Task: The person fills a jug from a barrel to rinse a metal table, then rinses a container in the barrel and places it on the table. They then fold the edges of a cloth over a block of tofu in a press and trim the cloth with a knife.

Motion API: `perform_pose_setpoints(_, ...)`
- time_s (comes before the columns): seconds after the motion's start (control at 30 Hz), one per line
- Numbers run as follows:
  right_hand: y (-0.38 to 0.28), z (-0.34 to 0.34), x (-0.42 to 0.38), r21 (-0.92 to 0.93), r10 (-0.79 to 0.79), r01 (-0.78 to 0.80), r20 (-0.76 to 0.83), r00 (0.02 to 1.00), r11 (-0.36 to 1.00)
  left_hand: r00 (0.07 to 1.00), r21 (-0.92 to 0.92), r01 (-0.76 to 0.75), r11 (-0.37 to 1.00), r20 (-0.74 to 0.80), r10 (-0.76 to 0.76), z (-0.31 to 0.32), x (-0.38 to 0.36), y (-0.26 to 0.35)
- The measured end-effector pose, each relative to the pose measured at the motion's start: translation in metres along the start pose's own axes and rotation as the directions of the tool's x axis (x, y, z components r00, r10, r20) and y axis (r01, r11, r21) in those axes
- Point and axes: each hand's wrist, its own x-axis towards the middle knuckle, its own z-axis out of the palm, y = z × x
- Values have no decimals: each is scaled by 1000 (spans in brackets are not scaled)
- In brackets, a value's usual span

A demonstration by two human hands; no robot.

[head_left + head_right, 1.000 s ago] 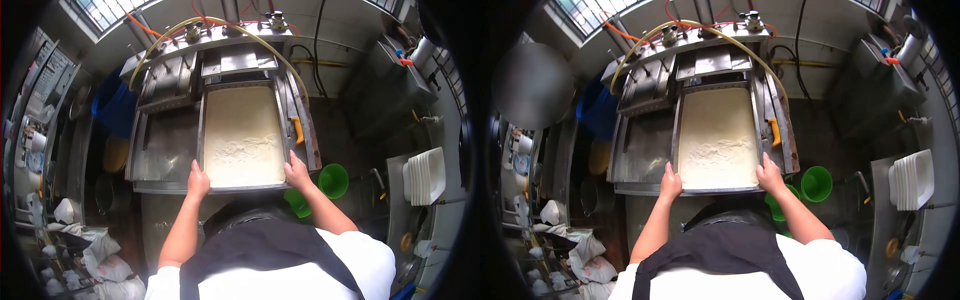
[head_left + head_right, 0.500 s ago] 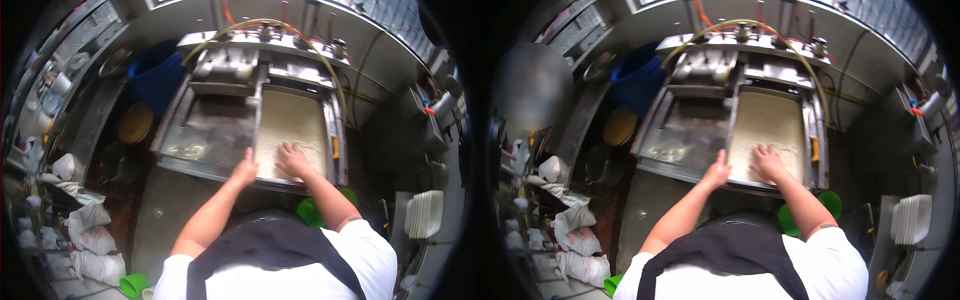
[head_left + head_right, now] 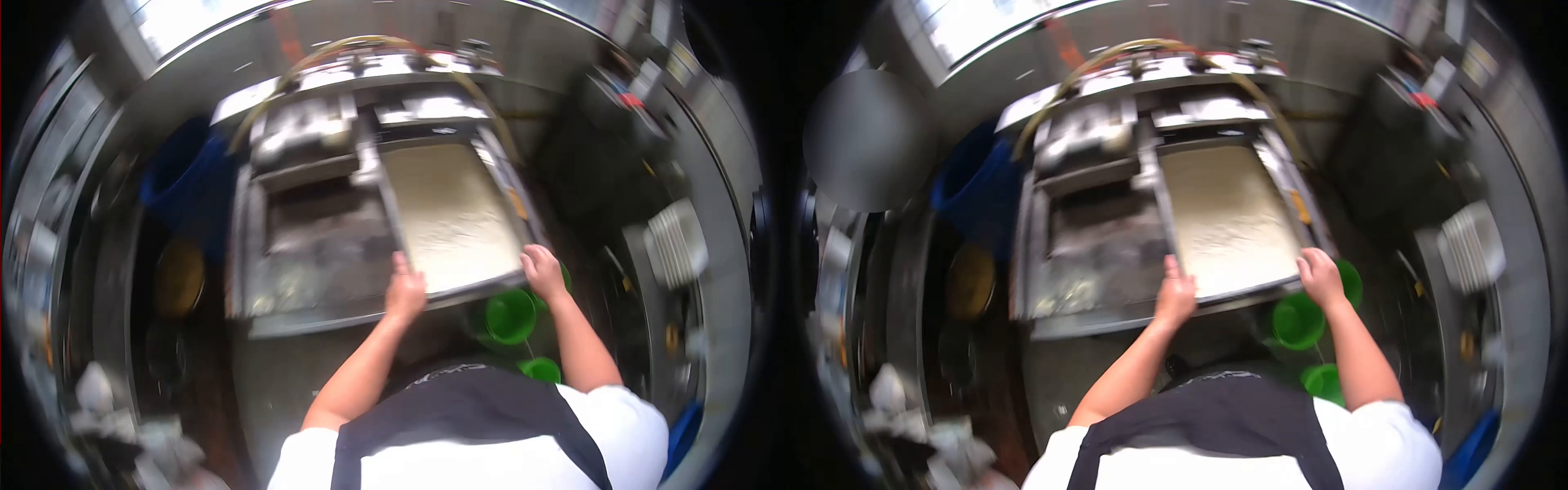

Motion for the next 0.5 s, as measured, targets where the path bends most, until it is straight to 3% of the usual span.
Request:
perform_pose_setpoints(0.03, 16, -15, -15, -9, 85, -85, 9, 996, 996, 997, 23, -59, 998, -56, 61, 4, 2, -6)
perform_pose_setpoints(0.1, 60, -38, -55, -65, 261, -261, 0, 965, 963, 999, 33, -45, 998, -13, 46, -11, -12, 22)
perform_pose_setpoints(0.13, 84, -48, -77, -108, 348, -346, -7, 938, 932, 996, 49, -85, 995, -33, 87, 0, -4, 2)
perform_pose_setpoints(0.23, 162, -68, -137, -31, 649, -654, -96, 755, 756, 994, 23, -85, 996, -70, 87, 7, -2, 0)
perform_pose_setpoints(0.3, 200, -86, -160, 34, 740, -748, -182, 647, 663, 996, 24, -51, 998, -72, 53, 9, -2, 2)
perform_pose_setpoints(0.37, 262, -102, -177, 127, 783, -793, -311, 538, 595, 982, 102, -131, 986, -122, 143, 17, 15, -38)
perform_pose_setpoints(0.4, 307, -102, -181, 164, 773, -787, -387, 504, 595, 995, -4, -33, 999, -93, 32, 15, 9, -24)
perform_pose_setpoints(0.47, 390, -122, -176, 390, 831, -747, -391, 396, 539, 994, 20, -17, 1000, -110, 19, 15, 10, -25)
perform_pose_setpoints(0.5, 389, -165, -157, 584, 926, -718, -240, 292, 378, 988, 52, -34, 998, -152, 41, 15, 29, -69)
